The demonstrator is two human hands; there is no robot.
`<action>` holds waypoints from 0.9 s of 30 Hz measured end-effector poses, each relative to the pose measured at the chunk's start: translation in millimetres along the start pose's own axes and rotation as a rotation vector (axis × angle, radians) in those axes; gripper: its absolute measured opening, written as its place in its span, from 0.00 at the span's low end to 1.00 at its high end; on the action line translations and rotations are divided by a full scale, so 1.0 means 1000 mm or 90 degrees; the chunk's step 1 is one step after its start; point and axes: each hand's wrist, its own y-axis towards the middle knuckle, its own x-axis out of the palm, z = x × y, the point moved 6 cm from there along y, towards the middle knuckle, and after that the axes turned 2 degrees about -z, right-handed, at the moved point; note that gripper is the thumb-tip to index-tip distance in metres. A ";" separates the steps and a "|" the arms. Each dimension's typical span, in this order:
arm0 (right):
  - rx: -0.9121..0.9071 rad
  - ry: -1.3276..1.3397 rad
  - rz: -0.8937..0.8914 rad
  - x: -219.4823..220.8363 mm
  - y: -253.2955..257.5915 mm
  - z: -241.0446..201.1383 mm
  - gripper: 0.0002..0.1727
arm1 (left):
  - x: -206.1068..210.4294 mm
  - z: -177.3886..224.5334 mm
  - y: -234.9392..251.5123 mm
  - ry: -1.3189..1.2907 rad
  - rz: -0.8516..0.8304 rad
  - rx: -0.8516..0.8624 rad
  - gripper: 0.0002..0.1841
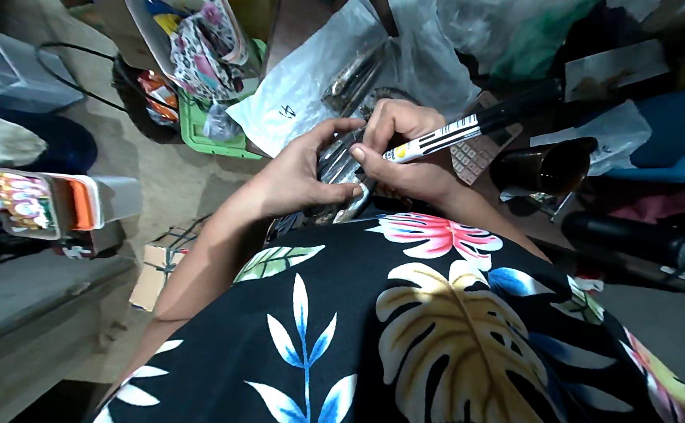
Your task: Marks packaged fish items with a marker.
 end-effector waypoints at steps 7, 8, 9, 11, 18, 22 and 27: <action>0.004 -0.011 -0.012 0.000 0.001 0.000 0.11 | 0.001 0.002 0.001 -0.009 -0.002 0.001 0.40; 0.005 -0.015 -0.013 0.000 0.001 0.001 0.11 | 0.001 0.002 0.001 -0.011 -0.003 0.003 0.40; 0.004 -0.018 -0.013 0.000 0.001 0.001 0.12 | 0.001 0.002 0.001 -0.013 -0.003 0.005 0.40; -0.002 -0.026 -0.008 -0.001 0.001 0.001 0.13 | 0.001 0.001 0.002 -0.013 -0.001 0.004 0.41; 0.002 -0.032 -0.014 -0.001 0.002 0.002 0.12 | 0.000 0.002 0.004 -0.015 -0.004 0.013 0.41; -0.008 -0.040 -0.015 -0.001 0.002 0.003 0.13 | 0.000 0.002 0.004 -0.028 -0.007 0.005 0.41; -0.012 -0.009 -0.001 -0.003 0.002 0.004 0.12 | -0.001 0.001 0.005 -0.028 -0.008 0.006 0.42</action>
